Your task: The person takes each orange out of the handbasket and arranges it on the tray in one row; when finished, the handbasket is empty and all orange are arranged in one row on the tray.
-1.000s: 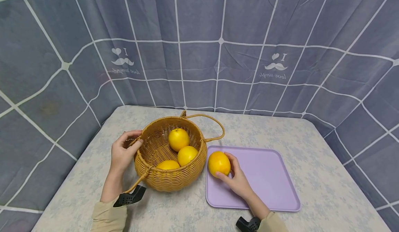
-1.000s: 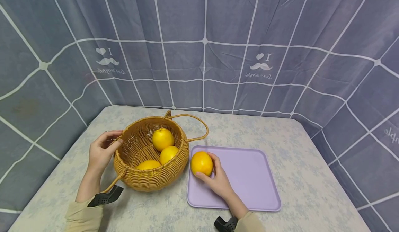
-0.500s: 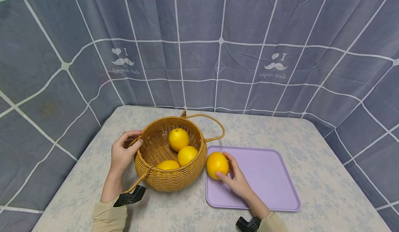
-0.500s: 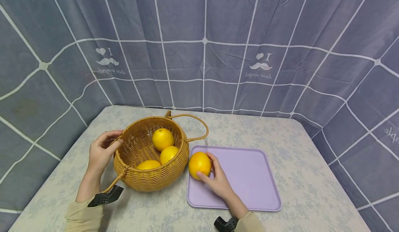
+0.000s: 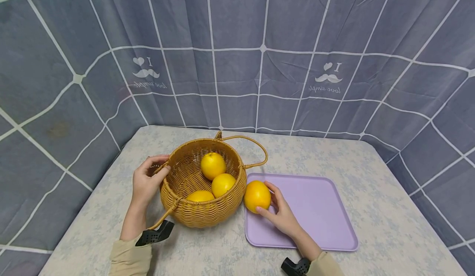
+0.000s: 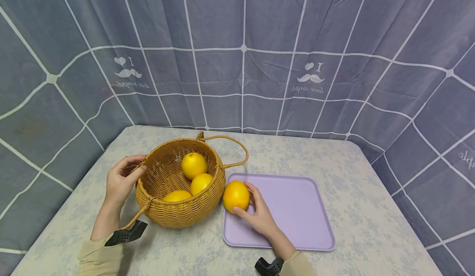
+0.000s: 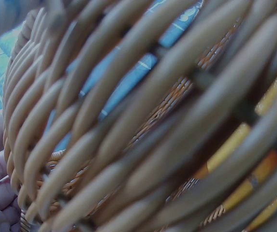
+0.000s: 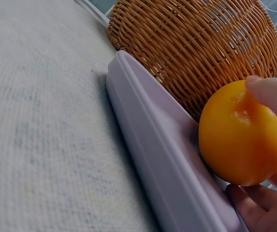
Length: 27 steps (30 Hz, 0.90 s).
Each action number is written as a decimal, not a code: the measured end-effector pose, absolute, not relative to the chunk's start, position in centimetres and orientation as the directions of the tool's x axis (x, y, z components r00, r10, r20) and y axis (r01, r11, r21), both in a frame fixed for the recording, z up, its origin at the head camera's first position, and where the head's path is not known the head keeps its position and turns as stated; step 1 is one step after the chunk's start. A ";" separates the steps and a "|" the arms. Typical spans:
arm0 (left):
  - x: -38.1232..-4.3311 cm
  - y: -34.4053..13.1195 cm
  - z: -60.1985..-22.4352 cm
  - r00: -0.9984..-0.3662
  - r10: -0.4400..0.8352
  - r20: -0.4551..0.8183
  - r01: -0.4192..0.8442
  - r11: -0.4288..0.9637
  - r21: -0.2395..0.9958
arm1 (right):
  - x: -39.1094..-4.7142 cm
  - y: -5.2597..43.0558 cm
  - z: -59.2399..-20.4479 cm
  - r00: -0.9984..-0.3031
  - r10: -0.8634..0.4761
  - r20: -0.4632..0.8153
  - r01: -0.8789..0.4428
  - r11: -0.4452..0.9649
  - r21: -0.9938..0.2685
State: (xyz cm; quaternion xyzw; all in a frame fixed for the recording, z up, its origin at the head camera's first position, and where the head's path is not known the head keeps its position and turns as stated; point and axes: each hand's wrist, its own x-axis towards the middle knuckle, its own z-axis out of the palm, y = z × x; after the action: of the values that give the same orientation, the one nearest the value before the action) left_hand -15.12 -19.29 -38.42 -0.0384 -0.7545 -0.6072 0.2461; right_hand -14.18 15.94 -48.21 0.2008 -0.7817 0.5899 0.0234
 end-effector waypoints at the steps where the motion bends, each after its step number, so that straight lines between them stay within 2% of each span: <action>1: -15.1 -19.3 -38.4 -0.876 -0.240 0.419 0.358 0.260 0.897 | -14.0 15.8 -47.8 -0.918 -0.286 0.274 -0.343 0.226 -0.912; 9: -15.1 -19.3 -38.3 -0.877 -0.240 0.417 0.360 0.249 0.899 | -13.0 15.3 -45.5 -0.921 -0.275 0.276 -0.350 0.276 -0.895; 16: -15.1 -19.3 -38.3 -0.876 -0.237 0.420 0.363 0.248 0.898 | -12.9 15.3 -45.4 -0.924 -0.262 0.277 -0.351 0.302 -0.886; 27: -15.0 -19.3 -38.3 -0.879 -0.234 0.415 0.360 0.243 0.901 | -13.1 15.2 -45.8 -0.891 -0.271 0.365 -0.440 0.314 -0.841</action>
State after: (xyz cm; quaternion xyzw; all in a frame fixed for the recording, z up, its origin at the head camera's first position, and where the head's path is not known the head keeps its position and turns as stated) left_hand -15.03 -19.32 -38.30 -0.0418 -0.7503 -0.6138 0.2421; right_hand -13.10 15.24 -45.81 0.2204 -0.8070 0.5424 0.0778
